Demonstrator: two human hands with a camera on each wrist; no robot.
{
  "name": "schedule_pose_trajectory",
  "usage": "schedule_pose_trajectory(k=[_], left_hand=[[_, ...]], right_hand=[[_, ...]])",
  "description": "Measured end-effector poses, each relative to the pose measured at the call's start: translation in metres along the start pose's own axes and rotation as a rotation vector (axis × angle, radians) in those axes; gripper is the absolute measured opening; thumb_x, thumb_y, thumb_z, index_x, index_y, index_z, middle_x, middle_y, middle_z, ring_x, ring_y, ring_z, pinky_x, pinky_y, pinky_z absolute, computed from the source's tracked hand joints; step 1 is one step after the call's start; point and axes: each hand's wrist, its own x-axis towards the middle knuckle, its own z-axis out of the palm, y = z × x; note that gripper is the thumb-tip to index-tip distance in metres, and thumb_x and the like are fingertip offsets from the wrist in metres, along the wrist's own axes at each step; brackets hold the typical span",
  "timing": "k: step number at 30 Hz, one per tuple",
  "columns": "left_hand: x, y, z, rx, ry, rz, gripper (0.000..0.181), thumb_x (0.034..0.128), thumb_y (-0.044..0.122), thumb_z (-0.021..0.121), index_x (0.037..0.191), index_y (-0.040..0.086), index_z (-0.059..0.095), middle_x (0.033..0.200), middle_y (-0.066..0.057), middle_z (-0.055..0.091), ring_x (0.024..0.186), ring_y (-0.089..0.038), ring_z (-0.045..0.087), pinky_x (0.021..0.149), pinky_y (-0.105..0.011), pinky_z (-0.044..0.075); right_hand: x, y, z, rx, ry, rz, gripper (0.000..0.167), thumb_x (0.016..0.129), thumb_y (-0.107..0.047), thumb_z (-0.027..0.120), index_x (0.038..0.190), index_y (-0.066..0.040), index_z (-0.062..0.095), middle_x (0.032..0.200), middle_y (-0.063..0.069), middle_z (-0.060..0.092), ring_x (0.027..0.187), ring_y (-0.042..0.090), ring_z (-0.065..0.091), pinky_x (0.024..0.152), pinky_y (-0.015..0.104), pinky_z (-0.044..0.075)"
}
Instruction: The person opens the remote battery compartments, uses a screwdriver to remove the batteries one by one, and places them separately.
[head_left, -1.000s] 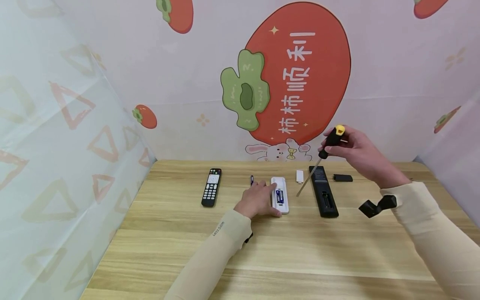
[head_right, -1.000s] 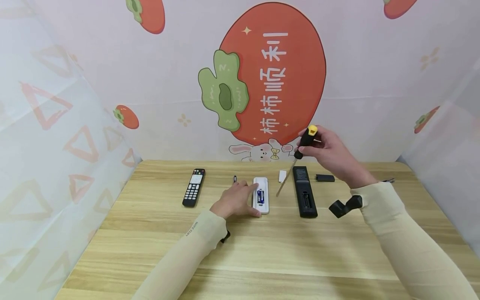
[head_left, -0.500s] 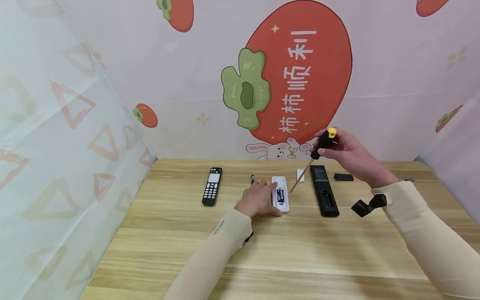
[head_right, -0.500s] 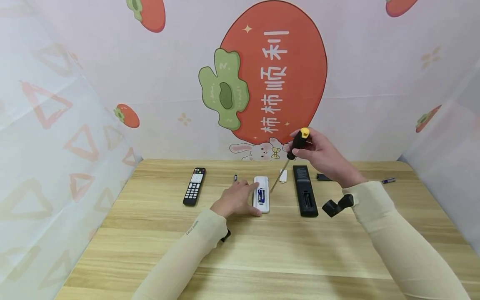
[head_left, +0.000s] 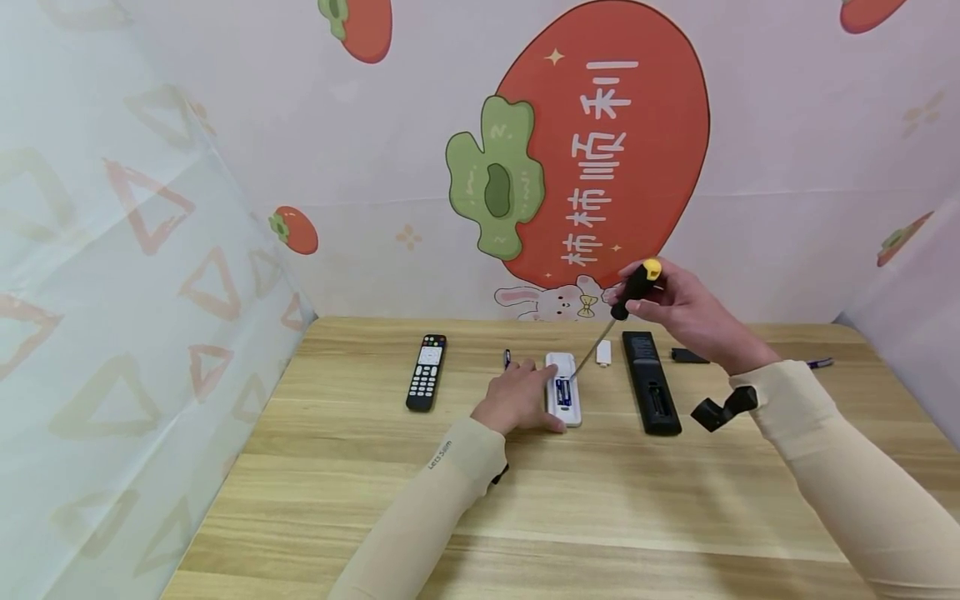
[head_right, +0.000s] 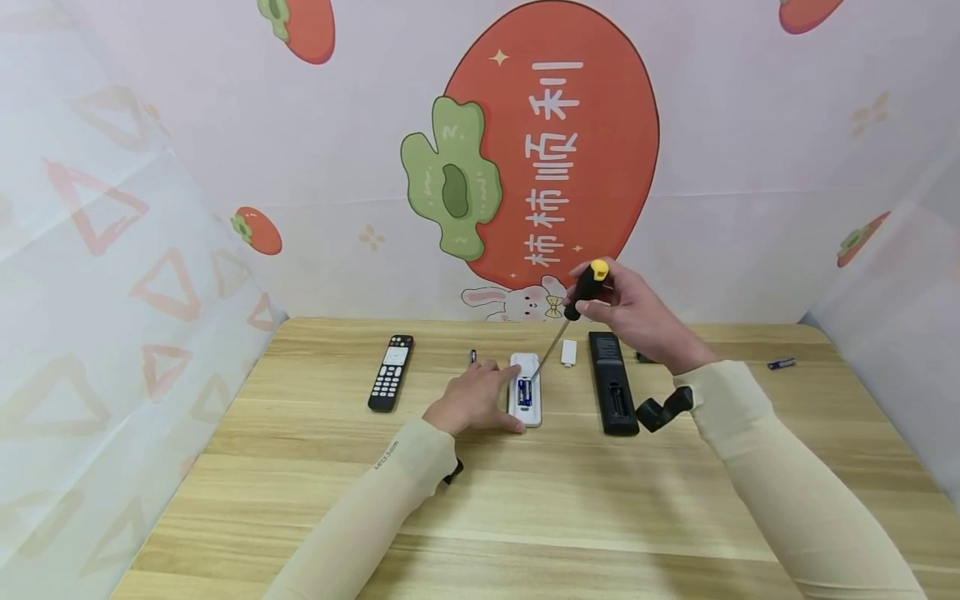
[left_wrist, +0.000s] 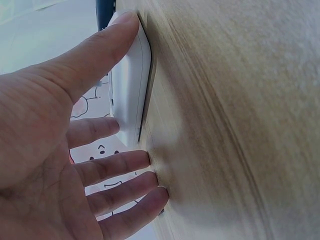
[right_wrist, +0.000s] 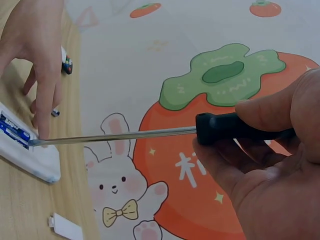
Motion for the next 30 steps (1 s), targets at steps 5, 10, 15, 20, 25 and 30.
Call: schedule_pose_trajectory(k=[5, 10, 15, 20, 25, 30], left_hand=[[0.000, 0.000, -0.001, 0.008, 0.002, 0.003, 0.095, 0.0735, 0.059, 0.085, 0.154, 0.025, 0.047, 0.144, -0.009, 0.051, 0.125, -0.027, 0.049, 0.099, -0.047, 0.048], [0.000, 0.000, 0.000, 0.020, 0.014, 0.010, 0.095, 0.0734, 0.059, 0.085, 0.154, 0.026, 0.047, 0.142, -0.008, 0.052, 0.122, -0.026, 0.050, 0.097, -0.045, 0.049], [0.001, 0.000, 0.001, 0.023, 0.016, 0.009, 0.096, 0.0730, 0.060, 0.085, 0.154, 0.025, 0.047, 0.141, -0.008, 0.053, 0.120, -0.025, 0.050, 0.095, -0.044, 0.049], [0.001, 0.000, 0.001, 0.026, 0.014, 0.009, 0.096, 0.0733, 0.060, 0.085, 0.154, 0.026, 0.046, 0.141, -0.008, 0.053, 0.120, -0.025, 0.050, 0.096, -0.044, 0.049], [0.000, 0.000, 0.000, 0.029, 0.012, 0.012, 0.097, 0.0730, 0.060, 0.085, 0.154, 0.025, 0.046, 0.142, -0.008, 0.052, 0.122, -0.026, 0.050, 0.096, -0.045, 0.049], [0.000, 0.000, 0.001, 0.027, 0.013, 0.011, 0.097, 0.0731, 0.060, 0.085, 0.154, 0.025, 0.046, 0.142, -0.008, 0.052, 0.122, -0.025, 0.050, 0.096, -0.045, 0.049]], right_hand=[[0.003, -0.001, 0.005, -0.004, 0.022, 0.011, 0.031, 0.103, -0.002, 0.056, 0.133, -0.005, 0.048, 0.124, 0.024, 0.059, 0.111, 0.017, 0.065, 0.092, 0.022, 0.052], [0.006, 0.000, 0.009, -0.014, 0.025, 0.019, 0.032, 0.103, -0.002, 0.056, 0.134, -0.005, 0.048, 0.123, 0.021, 0.060, 0.110, 0.018, 0.065, 0.092, 0.022, 0.052], [0.007, 0.003, 0.010, 0.029, 0.010, 0.000, 0.033, 0.102, 0.002, 0.056, 0.134, -0.005, 0.047, 0.124, 0.025, 0.059, 0.110, 0.018, 0.065, 0.092, 0.024, 0.053], [0.007, 0.004, 0.011, 0.032, 0.007, 0.011, 0.033, 0.103, 0.000, 0.056, 0.134, -0.005, 0.048, 0.127, 0.027, 0.056, 0.111, 0.018, 0.065, 0.092, 0.023, 0.053], [0.008, 0.005, 0.011, 0.012, 0.004, 0.026, 0.033, 0.103, -0.005, 0.057, 0.135, -0.005, 0.048, 0.126, 0.026, 0.056, 0.112, 0.017, 0.065, 0.092, 0.023, 0.052], [0.008, 0.007, 0.012, 0.011, -0.005, 0.027, 0.033, 0.104, -0.007, 0.057, 0.135, -0.006, 0.048, 0.125, 0.021, 0.058, 0.113, 0.017, 0.066, 0.092, 0.023, 0.052]])
